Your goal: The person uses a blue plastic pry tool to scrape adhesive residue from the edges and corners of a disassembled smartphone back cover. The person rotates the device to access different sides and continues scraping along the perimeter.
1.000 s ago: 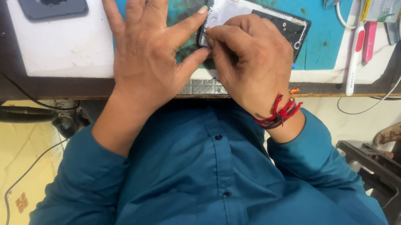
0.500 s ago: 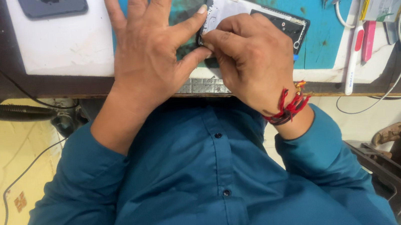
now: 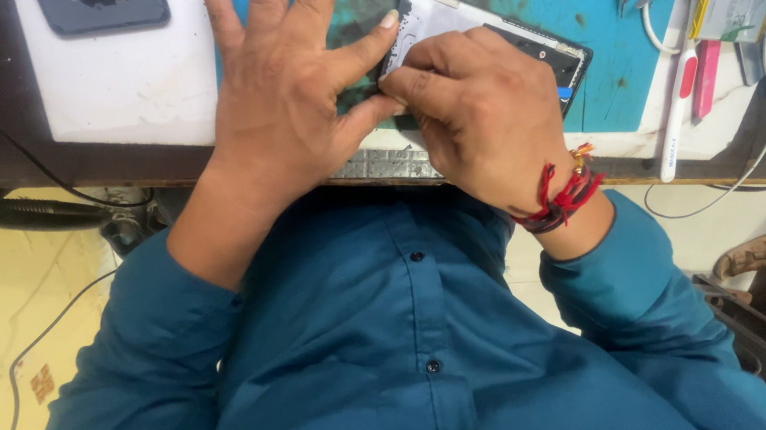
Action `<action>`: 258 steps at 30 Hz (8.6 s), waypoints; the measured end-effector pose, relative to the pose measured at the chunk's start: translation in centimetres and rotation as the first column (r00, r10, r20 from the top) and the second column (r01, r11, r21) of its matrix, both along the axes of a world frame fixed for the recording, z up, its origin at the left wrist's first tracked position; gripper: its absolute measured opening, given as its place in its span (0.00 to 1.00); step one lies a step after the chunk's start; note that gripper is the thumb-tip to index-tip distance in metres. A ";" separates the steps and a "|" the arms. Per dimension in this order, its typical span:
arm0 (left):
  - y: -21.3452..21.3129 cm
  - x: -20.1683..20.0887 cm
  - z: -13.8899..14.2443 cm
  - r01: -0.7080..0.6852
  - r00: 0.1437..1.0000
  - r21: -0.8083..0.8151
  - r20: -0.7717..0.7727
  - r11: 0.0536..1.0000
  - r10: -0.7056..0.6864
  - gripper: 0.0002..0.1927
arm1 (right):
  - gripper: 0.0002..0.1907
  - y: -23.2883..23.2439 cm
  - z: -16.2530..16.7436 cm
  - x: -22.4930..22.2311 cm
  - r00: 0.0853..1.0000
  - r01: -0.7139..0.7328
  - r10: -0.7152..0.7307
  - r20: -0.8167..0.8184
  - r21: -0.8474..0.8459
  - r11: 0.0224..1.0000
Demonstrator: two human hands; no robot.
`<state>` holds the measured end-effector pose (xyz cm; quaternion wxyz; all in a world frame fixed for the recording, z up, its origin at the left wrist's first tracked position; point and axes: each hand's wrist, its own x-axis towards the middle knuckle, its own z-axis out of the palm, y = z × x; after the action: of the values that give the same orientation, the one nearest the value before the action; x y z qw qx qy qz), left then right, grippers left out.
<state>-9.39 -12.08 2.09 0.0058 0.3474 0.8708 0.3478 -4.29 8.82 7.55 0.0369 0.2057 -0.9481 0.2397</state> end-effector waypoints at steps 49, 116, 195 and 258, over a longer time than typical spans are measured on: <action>0.1 0.1 -0.4 0.031 1.000 -0.017 0.000 0.999 -0.031 0.24 | 0.15 2.1 0.6 -2.6 0.965 -0.249 0.244 0.099 0.043 0.967; 5.6 7.8 -0.7 -0.837 -0.221 0.319 0.546 0.444 -0.808 0.39 | 0.06 -1.7 -0.3 -0.8 0.936 0.350 -0.352 -0.008 -0.077 0.933; 5.8 7.9 -1.0 -0.859 -0.191 0.326 0.512 0.395 -0.837 0.38 | 0.07 -1.6 -0.8 -0.7 0.929 0.359 -0.361 -0.079 -0.038 0.932; 5.8 8.0 -1.3 -0.850 -0.218 0.304 0.540 0.430 -0.813 0.37 | 0.07 -1.0 -0.8 -1.2 0.962 0.272 -0.271 -0.042 0.004 0.962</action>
<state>-1.40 -6.28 0.78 0.4858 -0.1795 0.1045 0.8491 -5.52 7.78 6.73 0.0880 0.0788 -0.9675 0.2236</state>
